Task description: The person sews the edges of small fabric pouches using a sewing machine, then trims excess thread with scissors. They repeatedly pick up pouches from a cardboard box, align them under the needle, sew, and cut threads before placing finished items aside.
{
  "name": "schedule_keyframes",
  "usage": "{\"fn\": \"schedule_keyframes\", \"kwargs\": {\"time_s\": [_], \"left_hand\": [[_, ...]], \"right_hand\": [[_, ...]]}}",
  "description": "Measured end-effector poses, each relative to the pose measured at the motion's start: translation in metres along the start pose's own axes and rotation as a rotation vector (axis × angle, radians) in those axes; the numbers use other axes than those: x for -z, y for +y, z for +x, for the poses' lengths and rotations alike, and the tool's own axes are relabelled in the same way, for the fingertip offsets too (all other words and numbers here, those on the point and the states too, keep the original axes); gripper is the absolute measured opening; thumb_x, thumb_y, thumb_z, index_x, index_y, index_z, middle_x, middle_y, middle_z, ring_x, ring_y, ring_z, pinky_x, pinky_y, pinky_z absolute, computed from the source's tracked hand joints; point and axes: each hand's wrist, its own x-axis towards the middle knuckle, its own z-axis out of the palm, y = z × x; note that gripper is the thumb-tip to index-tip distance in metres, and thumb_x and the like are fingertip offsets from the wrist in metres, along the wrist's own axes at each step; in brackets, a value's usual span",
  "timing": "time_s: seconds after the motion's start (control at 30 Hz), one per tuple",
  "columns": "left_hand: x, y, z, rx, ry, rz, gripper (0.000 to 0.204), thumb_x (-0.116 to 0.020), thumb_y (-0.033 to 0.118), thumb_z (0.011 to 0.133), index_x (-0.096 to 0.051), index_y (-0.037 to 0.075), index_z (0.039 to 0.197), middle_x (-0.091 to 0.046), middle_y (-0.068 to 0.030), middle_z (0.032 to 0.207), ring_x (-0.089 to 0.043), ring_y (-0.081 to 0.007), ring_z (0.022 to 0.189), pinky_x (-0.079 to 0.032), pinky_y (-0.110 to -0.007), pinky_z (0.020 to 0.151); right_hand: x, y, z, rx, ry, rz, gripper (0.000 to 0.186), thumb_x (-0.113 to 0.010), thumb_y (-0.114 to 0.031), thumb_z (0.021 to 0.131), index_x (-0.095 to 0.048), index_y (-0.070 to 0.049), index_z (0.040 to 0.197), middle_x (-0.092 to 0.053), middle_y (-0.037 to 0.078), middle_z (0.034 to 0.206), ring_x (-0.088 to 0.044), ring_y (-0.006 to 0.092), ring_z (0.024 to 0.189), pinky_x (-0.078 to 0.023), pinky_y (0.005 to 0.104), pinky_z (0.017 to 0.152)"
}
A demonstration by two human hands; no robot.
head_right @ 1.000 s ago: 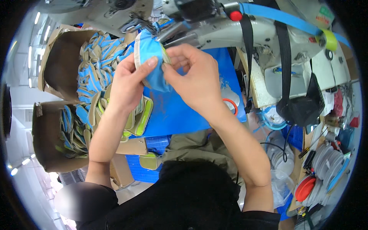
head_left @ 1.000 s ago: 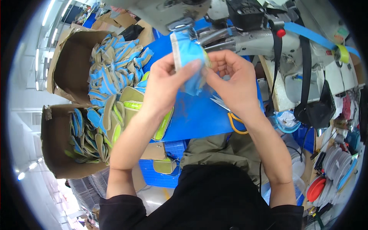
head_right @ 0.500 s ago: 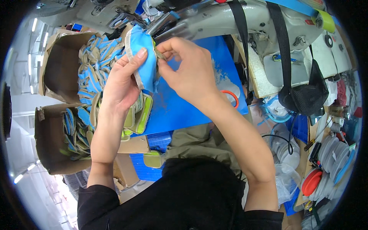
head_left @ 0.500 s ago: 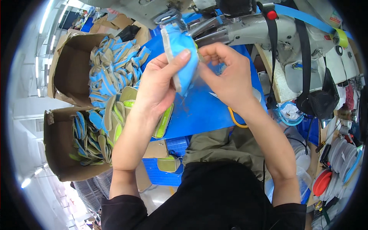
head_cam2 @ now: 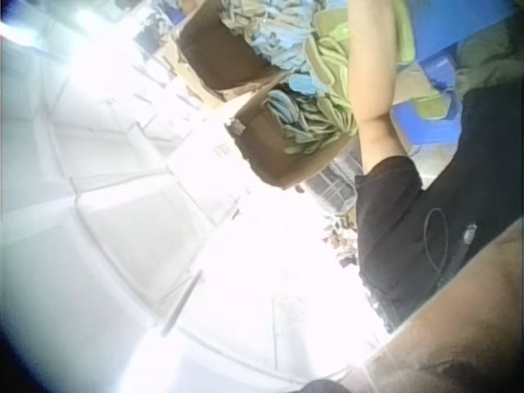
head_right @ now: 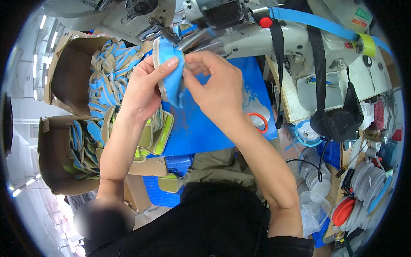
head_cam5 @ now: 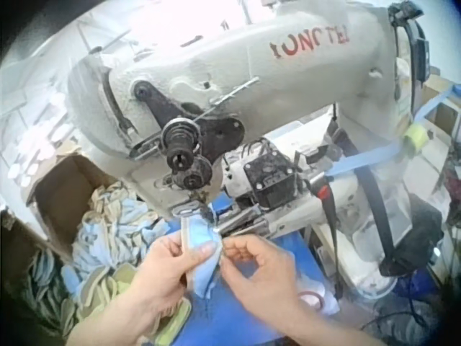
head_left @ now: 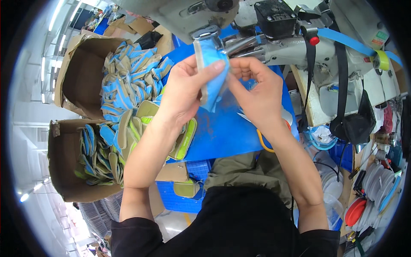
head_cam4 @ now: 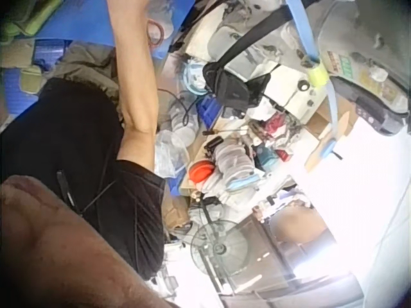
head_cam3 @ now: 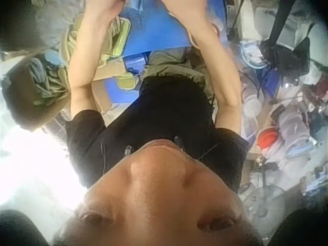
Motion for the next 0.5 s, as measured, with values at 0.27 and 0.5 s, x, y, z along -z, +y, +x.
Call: {"fn": "schedule_keyframes", "kwargs": {"time_s": [0.27, 0.5], "left_hand": [[0.011, 0.0, -0.005, -0.263, -0.013, 0.477, 0.019, -0.077, 0.01, 0.092, -0.074, 0.0, 0.109, -0.075, -0.003, 0.094, -0.066, -0.0063, 0.082, -0.053, -0.023, 0.074], [0.02, 0.01, 0.001, -0.083, -0.126, 0.232, 0.022, -0.074, 0.018, 0.096, -0.072, 0.003, 0.111, -0.075, -0.0039, 0.095, -0.07, -0.0102, 0.081, -0.056, -0.026, 0.074]], "right_hand": [[-0.014, 0.01, -0.014, 0.194, 0.125, -0.193, 0.028, -0.08, -0.006, 0.074, -0.066, -0.01, 0.098, -0.067, 0.005, 0.093, -0.069, 0.0243, 0.084, -0.053, 0.0373, 0.07], [-0.025, 0.026, -0.014, 0.272, 0.247, -0.277, 0.028, -0.08, -0.008, 0.073, -0.067, -0.013, 0.097, -0.065, 0.004, 0.089, -0.065, 0.0268, 0.082, -0.051, 0.0391, 0.068]]}}
